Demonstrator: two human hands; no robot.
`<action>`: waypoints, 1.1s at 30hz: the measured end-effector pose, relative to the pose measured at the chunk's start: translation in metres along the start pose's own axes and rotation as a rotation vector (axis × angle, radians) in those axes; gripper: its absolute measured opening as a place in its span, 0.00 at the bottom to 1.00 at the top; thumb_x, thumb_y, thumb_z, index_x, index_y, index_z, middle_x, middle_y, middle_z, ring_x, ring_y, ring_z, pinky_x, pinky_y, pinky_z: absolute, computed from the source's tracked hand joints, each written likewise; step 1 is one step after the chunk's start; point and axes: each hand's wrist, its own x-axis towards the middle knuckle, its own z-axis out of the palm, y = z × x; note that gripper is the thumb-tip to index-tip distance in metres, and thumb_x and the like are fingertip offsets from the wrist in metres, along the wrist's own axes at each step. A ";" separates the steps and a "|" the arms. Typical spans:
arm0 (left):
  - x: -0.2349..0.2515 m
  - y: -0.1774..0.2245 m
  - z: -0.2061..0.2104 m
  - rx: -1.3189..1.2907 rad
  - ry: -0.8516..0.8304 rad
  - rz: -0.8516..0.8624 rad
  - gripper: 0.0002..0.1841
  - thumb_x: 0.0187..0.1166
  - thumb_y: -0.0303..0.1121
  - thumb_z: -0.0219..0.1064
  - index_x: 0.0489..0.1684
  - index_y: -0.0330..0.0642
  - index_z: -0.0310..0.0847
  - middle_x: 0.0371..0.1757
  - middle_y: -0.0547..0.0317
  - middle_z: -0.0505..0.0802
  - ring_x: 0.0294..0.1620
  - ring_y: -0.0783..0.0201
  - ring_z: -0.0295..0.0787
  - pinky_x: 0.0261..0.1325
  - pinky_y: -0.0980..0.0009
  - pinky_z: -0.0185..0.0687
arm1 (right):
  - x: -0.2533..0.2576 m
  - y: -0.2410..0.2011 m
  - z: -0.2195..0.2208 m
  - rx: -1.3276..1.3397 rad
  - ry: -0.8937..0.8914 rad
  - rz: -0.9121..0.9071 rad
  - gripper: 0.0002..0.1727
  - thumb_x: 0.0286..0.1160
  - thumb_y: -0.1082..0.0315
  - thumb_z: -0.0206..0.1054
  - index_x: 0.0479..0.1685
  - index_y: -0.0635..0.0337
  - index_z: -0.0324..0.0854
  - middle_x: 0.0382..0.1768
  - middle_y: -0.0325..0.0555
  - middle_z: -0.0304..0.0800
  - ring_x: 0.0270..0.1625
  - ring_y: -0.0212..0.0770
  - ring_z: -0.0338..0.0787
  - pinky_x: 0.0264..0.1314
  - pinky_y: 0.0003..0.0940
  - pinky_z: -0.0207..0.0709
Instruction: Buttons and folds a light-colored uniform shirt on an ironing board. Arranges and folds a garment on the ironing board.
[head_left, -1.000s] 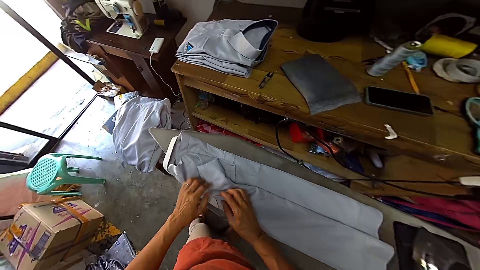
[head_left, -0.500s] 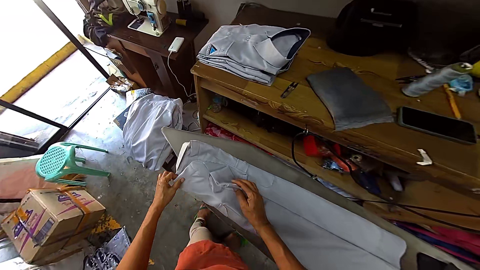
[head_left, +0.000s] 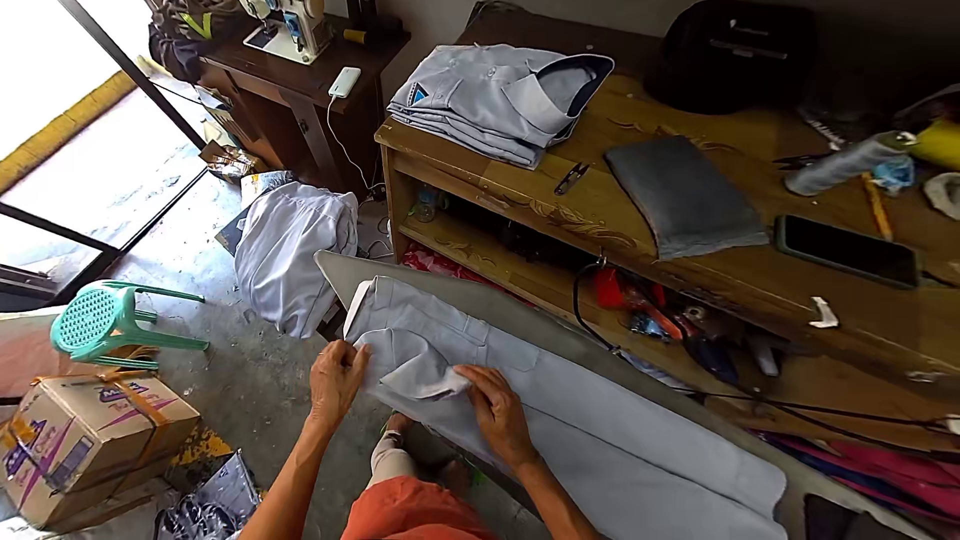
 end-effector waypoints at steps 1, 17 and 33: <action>0.003 0.012 -0.003 -0.029 -0.167 -0.097 0.29 0.86 0.56 0.58 0.32 0.36 0.89 0.29 0.50 0.91 0.34 0.52 0.90 0.45 0.47 0.86 | 0.007 -0.001 0.000 0.030 0.033 0.067 0.18 0.81 0.70 0.58 0.58 0.58 0.92 0.58 0.48 0.95 0.63 0.45 0.91 0.71 0.46 0.81; 0.067 0.018 0.058 0.072 -0.041 0.333 0.18 0.82 0.45 0.64 0.41 0.38 0.91 0.44 0.44 0.91 0.55 0.45 0.87 0.65 0.51 0.81 | -0.025 0.016 -0.006 -0.438 -0.256 -0.219 0.25 0.75 0.56 0.51 0.65 0.32 0.90 0.81 0.30 0.79 0.83 0.53 0.73 0.78 0.62 0.62; -0.007 0.074 0.045 -0.009 -0.015 0.626 0.19 0.78 0.43 0.63 0.47 0.36 0.93 0.47 0.43 0.94 0.54 0.42 0.90 0.61 0.45 0.84 | -0.039 -0.009 -0.032 -0.390 -0.071 0.108 0.25 0.86 0.47 0.56 0.77 0.38 0.81 0.87 0.43 0.71 0.92 0.54 0.63 0.90 0.69 0.52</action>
